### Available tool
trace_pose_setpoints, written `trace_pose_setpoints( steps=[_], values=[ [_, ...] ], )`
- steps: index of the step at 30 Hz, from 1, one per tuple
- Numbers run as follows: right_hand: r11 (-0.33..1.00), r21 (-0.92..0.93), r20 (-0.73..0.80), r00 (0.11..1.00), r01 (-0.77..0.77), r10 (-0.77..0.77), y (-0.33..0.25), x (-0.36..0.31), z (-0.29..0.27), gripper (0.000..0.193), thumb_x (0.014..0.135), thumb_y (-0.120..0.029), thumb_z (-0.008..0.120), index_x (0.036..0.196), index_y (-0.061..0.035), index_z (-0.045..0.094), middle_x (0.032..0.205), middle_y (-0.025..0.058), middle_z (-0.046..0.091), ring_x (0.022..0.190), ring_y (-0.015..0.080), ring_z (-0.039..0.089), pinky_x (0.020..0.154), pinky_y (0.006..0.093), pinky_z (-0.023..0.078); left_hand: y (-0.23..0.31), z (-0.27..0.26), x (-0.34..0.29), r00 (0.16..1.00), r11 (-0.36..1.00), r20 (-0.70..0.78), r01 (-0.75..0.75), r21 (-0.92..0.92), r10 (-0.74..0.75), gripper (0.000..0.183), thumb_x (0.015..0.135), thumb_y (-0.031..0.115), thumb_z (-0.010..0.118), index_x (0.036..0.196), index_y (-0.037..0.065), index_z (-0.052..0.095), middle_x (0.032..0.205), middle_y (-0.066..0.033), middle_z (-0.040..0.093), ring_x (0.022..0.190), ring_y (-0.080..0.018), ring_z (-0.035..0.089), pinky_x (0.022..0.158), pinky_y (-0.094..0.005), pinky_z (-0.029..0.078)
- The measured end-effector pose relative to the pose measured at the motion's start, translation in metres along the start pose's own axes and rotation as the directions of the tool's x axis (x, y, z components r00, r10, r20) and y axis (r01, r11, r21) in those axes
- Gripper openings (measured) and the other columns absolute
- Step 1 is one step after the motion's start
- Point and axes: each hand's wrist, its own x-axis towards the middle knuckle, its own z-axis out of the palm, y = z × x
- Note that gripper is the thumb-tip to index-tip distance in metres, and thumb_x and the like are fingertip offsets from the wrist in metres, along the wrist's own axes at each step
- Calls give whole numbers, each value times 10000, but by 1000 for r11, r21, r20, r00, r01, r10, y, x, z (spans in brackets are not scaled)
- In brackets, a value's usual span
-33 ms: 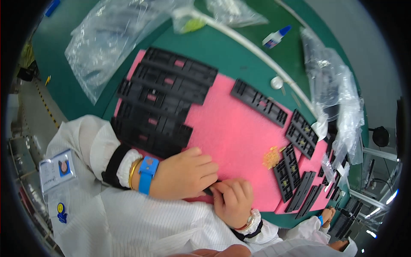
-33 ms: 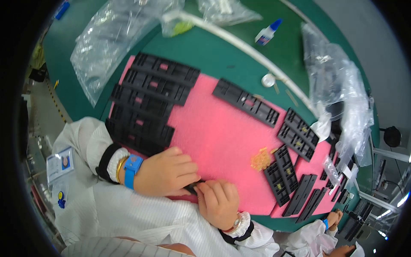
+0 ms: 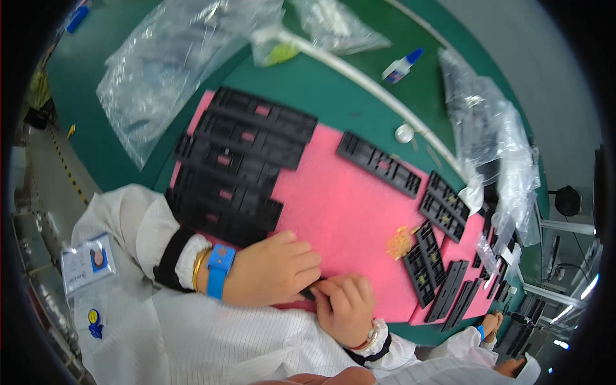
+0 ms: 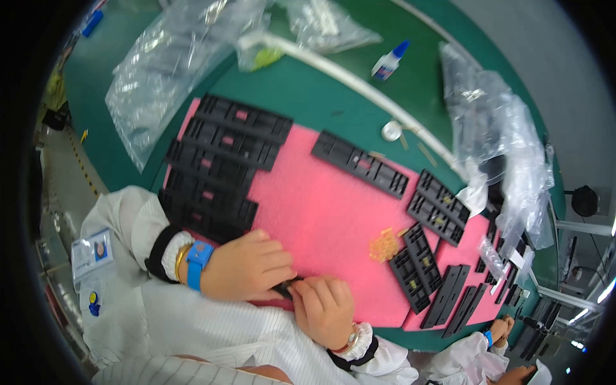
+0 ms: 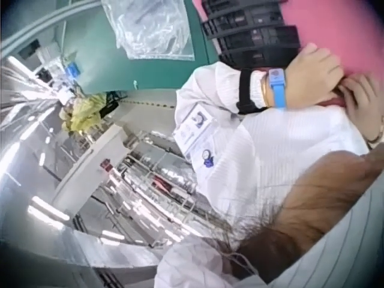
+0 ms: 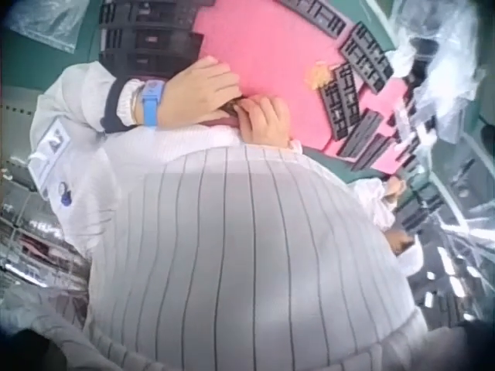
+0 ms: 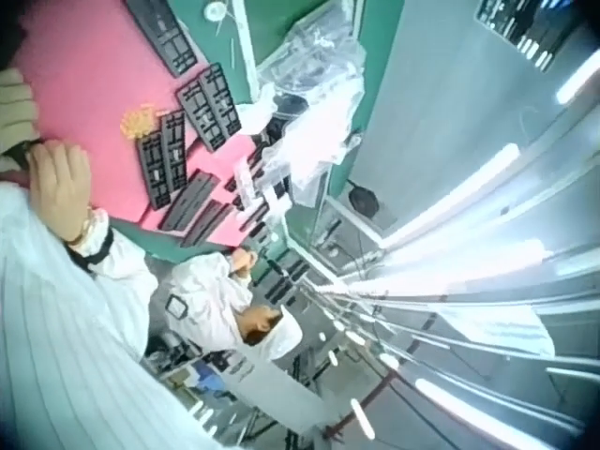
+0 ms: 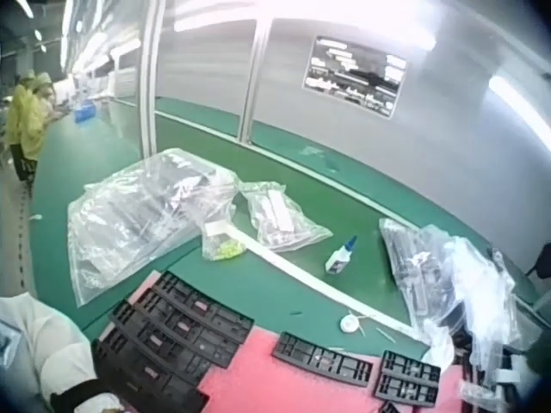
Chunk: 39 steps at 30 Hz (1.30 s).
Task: Assemble small electronic components by inserting yellow pieces into black plastic housings.
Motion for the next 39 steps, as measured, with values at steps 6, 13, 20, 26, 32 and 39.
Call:
trace_pose_setpoints(
  steps=[6,13,20,26,32,39],
  values=[
    [999,10,-27,999,38,-37,-5,-3,-4,213,739,-52,836,912,-66,713,900,75,689,824,287,636,734,391,515,5,1,-6,999,999,-13,-36,-2,36,457,844,423,788,1115,72,679,1074,-63,617,977,-242,584,869,-393,416],
    [999,26,-52,998,42,-41,-8,-5,-4,209,752,-54,827,931,-62,720,901,73,686,823,281,637,734,388,518,5,-3,-7,998,998,-19,-64,18,64,473,853,445,788,1119,70,678,1076,-64,620,977,-245,586,865,-395,415],
    [999,-10,-60,998,-36,36,-9,-7,-5,205,771,-61,810,953,-55,716,927,84,688,831,281,636,740,387,518,8,-9,-3,998,999,28,-48,-23,49,490,766,367,847,1106,60,671,1070,-85,624,987,-284,591,871,-424,419],
    [998,-4,-96,994,-59,58,3,-14,2,185,821,-112,766,964,-39,674,935,81,626,873,276,599,758,382,501,8,-6,13,1000,997,-6,6,-72,-7,520,700,271,886,1116,59,656,1048,-130,588,994,-354,571,892,-469,414],
    [995,63,-177,982,84,-72,4,-20,10,186,819,-125,760,941,-50,642,949,69,590,925,263,573,790,383,479,21,-7,7,999,999,8,35,-20,-35,457,690,209,899,1058,64,670,1038,-129,573,983,-340,562,905,-462,406],
    [990,105,-233,970,98,-71,10,-20,15,199,820,-151,782,928,-68,637,919,59,573,912,261,566,767,392,466,21,-5,7,998,999,-60,23,-25,-25,320,732,143,860,991,51,696,1000,-123,580,968,-340,566,895,-462,415]
  ],
)
